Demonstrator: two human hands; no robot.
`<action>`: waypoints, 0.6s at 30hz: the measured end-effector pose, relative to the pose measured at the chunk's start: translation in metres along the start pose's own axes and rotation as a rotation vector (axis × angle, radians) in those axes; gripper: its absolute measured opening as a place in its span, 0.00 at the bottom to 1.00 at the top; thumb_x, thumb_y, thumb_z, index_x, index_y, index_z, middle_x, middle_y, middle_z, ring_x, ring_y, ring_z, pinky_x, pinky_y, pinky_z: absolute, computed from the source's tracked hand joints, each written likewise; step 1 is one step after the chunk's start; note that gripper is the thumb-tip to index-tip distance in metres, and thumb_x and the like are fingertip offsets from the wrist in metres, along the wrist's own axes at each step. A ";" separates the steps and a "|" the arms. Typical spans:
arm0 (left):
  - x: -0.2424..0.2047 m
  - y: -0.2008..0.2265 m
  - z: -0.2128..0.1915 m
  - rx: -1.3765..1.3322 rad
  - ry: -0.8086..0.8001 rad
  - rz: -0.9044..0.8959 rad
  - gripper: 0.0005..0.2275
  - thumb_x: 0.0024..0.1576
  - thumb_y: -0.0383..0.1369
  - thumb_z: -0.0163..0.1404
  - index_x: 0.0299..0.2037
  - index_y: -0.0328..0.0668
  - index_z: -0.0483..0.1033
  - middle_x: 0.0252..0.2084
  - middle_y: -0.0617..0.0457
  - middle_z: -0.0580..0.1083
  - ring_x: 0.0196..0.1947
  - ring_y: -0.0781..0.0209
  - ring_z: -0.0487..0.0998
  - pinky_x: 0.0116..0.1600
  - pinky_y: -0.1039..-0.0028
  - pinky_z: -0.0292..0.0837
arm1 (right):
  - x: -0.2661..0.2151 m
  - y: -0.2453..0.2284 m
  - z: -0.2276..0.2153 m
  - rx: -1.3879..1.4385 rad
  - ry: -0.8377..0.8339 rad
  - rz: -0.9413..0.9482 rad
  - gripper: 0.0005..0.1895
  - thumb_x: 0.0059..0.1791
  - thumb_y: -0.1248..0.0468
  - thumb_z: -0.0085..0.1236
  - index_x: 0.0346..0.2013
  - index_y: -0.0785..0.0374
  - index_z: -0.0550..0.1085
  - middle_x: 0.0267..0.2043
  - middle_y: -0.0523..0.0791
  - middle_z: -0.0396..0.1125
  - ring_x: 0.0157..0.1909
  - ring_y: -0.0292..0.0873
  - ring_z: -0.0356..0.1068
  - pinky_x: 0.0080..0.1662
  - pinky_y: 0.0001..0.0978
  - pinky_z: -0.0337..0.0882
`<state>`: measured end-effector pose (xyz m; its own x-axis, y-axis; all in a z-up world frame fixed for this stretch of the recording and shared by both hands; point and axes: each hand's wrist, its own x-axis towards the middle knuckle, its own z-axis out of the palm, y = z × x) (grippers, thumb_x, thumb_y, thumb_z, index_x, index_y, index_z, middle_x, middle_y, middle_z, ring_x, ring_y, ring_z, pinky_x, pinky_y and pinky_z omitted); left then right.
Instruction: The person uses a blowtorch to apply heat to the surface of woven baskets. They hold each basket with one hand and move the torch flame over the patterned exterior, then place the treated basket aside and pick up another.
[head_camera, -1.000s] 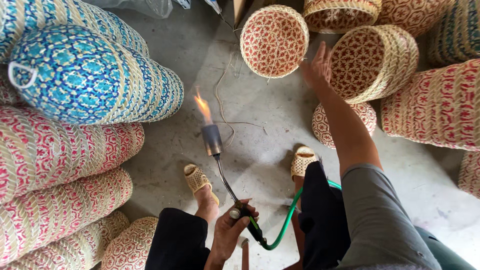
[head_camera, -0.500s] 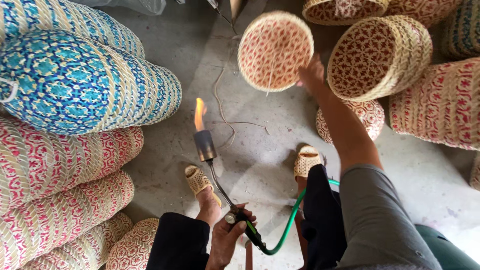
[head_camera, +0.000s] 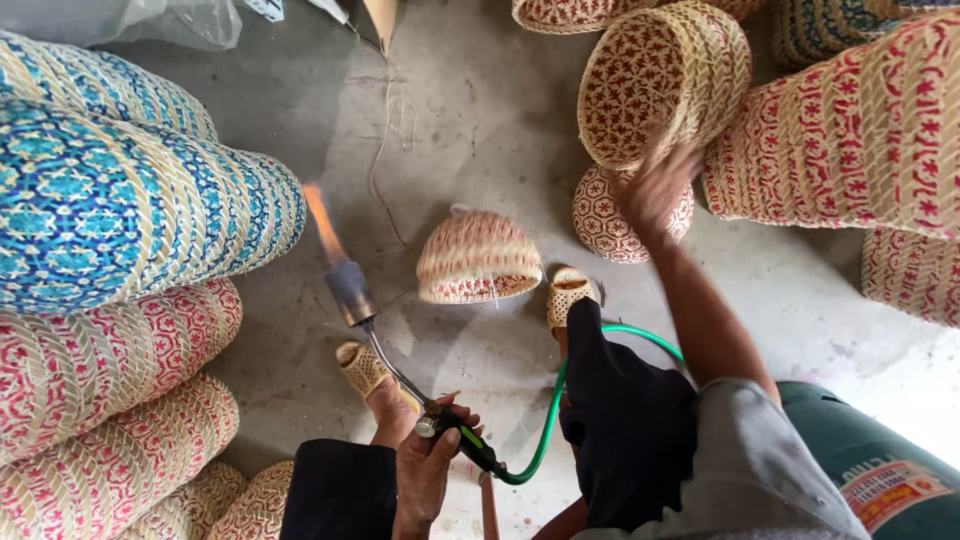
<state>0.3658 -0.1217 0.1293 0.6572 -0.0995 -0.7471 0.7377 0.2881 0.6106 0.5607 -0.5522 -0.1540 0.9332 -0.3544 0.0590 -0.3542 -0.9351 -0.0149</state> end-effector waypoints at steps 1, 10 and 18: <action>-0.001 0.001 0.001 0.003 0.003 -0.010 0.20 0.60 0.21 0.48 0.64 0.29 0.67 0.51 0.45 0.77 0.52 0.50 0.81 0.60 0.54 0.78 | 0.022 0.022 -0.004 0.135 0.081 0.030 0.63 0.51 0.32 0.58 0.79 0.54 0.28 0.81 0.64 0.24 0.80 0.71 0.34 0.73 0.74 0.45; -0.001 0.011 0.012 0.042 -0.007 -0.003 0.18 0.60 0.21 0.46 0.63 0.27 0.67 0.49 0.44 0.76 0.52 0.51 0.80 0.58 0.54 0.80 | 0.102 0.059 -0.011 0.603 -0.288 0.536 0.62 0.48 0.47 0.61 0.80 0.57 0.29 0.83 0.59 0.29 0.81 0.66 0.32 0.77 0.62 0.38; -0.003 0.014 0.015 0.114 -0.059 0.055 0.18 0.62 0.24 0.46 0.63 0.28 0.68 0.49 0.45 0.76 0.50 0.55 0.80 0.57 0.62 0.80 | 0.020 -0.040 -0.021 0.623 -0.129 -0.286 0.34 0.64 0.55 0.26 0.84 0.63 0.43 0.88 0.44 0.33 0.88 0.61 0.29 0.83 0.68 0.37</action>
<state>0.3761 -0.1319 0.1442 0.7027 -0.1436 -0.6968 0.7108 0.1850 0.6787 0.5921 -0.5212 -0.1316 0.9981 -0.0557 0.0271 -0.0292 -0.8081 -0.5884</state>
